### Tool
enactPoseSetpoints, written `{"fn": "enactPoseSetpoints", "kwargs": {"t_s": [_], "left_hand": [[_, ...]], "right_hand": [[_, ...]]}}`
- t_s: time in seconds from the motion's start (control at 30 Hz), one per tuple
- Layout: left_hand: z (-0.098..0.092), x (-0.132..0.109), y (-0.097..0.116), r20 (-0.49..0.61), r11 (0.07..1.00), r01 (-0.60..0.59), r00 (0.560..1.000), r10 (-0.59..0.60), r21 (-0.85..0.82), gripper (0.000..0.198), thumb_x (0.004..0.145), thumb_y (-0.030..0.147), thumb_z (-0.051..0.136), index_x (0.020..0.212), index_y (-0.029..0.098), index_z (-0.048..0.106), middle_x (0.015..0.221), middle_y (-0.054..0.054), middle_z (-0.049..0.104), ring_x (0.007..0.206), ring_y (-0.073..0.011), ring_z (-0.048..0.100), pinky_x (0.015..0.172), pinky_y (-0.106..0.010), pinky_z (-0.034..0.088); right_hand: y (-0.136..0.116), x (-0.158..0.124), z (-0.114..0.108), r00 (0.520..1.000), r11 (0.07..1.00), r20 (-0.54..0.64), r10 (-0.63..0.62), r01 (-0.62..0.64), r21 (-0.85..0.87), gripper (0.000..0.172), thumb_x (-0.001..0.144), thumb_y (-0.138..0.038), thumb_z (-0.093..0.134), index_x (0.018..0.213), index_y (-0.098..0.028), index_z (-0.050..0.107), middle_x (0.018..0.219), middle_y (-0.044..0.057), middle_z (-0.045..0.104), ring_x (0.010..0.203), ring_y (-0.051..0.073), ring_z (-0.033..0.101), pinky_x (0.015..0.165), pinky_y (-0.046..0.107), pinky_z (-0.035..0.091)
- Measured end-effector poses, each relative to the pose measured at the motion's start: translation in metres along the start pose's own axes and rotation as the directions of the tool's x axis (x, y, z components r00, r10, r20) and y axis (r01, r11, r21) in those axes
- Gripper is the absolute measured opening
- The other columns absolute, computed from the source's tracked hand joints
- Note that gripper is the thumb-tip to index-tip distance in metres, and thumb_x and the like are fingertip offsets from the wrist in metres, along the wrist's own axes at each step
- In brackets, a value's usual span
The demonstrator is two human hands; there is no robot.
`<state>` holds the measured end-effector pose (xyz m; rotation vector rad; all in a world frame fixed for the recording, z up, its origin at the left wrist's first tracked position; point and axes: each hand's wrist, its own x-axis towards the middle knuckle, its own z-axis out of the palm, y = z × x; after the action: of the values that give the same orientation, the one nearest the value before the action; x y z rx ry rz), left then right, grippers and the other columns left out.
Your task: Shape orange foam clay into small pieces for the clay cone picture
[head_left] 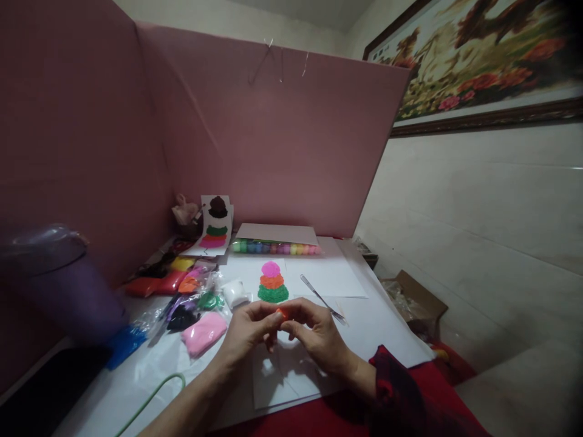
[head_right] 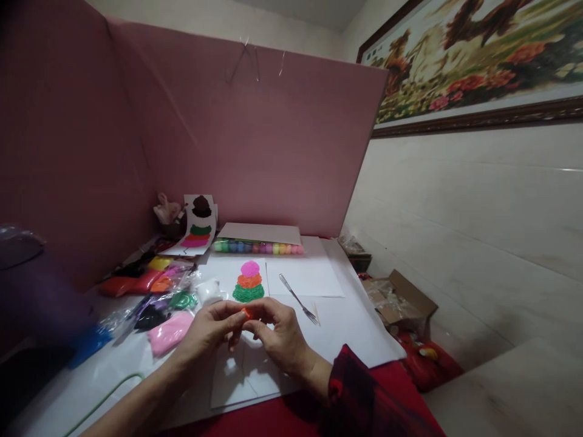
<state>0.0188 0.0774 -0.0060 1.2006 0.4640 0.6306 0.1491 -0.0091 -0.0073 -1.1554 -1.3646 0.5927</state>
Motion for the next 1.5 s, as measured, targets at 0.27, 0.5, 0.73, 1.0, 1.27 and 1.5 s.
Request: {"fn": "enactPoseSetpoints", "kwargs": {"t_s": [0.27, 0.5, 0.73, 1.0, 1.27, 1.5], "left_hand": [[-0.002, 0.005, -0.008, -0.046, 1.0, 0.0, 0.999, 0.001, 0.021, 0.027, 0.065, 0.036, 0.074, 0.069, 0.012, 0.062, 0.047, 0.002, 0.058, 0.036, -0.0088, 0.05, 0.034, -0.019, 0.043], [-0.003, 0.006, -0.007, -0.021, 1.0, -0.016, 1.0, 0.016, -0.017, 0.025, 0.066, 0.034, 0.074, 0.072, 0.012, 0.063, 0.051, 0.001, 0.06, 0.039, -0.0092, 0.053, 0.038, -0.02, 0.045], [-0.001, 0.002, -0.003, -0.035, 0.999, 0.031, 0.999, -0.031, -0.021, 0.029, 0.068, 0.038, 0.071, 0.079, 0.012, 0.062, 0.056, 0.0, 0.062, 0.042, -0.0102, 0.055, 0.04, -0.022, 0.048], [0.001, 0.001, -0.002, -0.036, 0.999, 0.033, 0.999, -0.034, -0.029, 0.03, 0.066, 0.036, 0.073, 0.08, 0.012, 0.062, 0.056, 0.0, 0.062, 0.045, -0.0119, 0.057, 0.043, -0.024, 0.049], [-0.002, 0.003, -0.003, -0.022, 0.999, 0.033, 0.999, -0.033, -0.001, 0.023, 0.063, 0.029, 0.076, 0.07, 0.012, 0.062, 0.052, 0.001, 0.061, 0.043, -0.0106, 0.055, 0.045, -0.022, 0.045], [-0.001, 0.003, 0.002, -0.251, 0.995, -0.077, 0.966, 0.059, -0.064, 0.021, 0.063, 0.024, 0.076, 0.075, 0.012, 0.064, 0.061, -0.001, 0.065, 0.051, -0.0112, 0.057, 0.046, -0.021, 0.045]], "right_hand": [[-0.002, -0.001, -0.003, 0.998, 0.973, -0.031, -0.061, 0.052, -0.227, 0.005, 0.08, -0.015, 0.06, 0.084, -0.017, 0.062, 0.074, 0.002, 0.061, 0.065, 0.015, 0.057, 0.061, 0.028, 0.048], [0.001, -0.001, -0.002, 0.994, 0.967, -0.039, -0.106, 0.094, -0.236, 0.015, 0.079, -0.014, 0.061, 0.093, -0.018, 0.058, 0.078, 0.002, 0.062, 0.068, 0.015, 0.059, 0.063, 0.027, 0.049], [-0.001, -0.001, -0.003, 0.989, 0.953, -0.004, -0.15, 0.143, -0.266, 0.009, 0.083, -0.015, 0.056, 0.09, -0.018, 0.06, 0.079, 0.004, 0.061, 0.071, 0.016, 0.058, 0.065, 0.029, 0.048], [-0.002, 0.0, -0.004, 0.986, 0.931, -0.024, -0.165, 0.148, -0.334, 0.004, 0.082, -0.015, 0.057, 0.083, -0.018, 0.06, 0.074, 0.003, 0.06, 0.065, 0.015, 0.056, 0.062, 0.028, 0.048], [-0.004, -0.001, -0.003, 0.997, 0.97, -0.033, -0.065, 0.055, -0.235, 0.002, 0.081, -0.019, 0.058, 0.079, -0.017, 0.058, 0.072, 0.001, 0.059, 0.063, 0.014, 0.055, 0.06, 0.027, 0.048], [0.007, 0.009, -0.004, 0.976, 0.972, -0.155, 0.156, -0.124, 0.198, 0.017, 0.076, -0.029, 0.066, 0.078, -0.016, 0.056, 0.061, -0.003, 0.054, 0.05, 0.009, 0.05, 0.044, 0.021, 0.046]]}}
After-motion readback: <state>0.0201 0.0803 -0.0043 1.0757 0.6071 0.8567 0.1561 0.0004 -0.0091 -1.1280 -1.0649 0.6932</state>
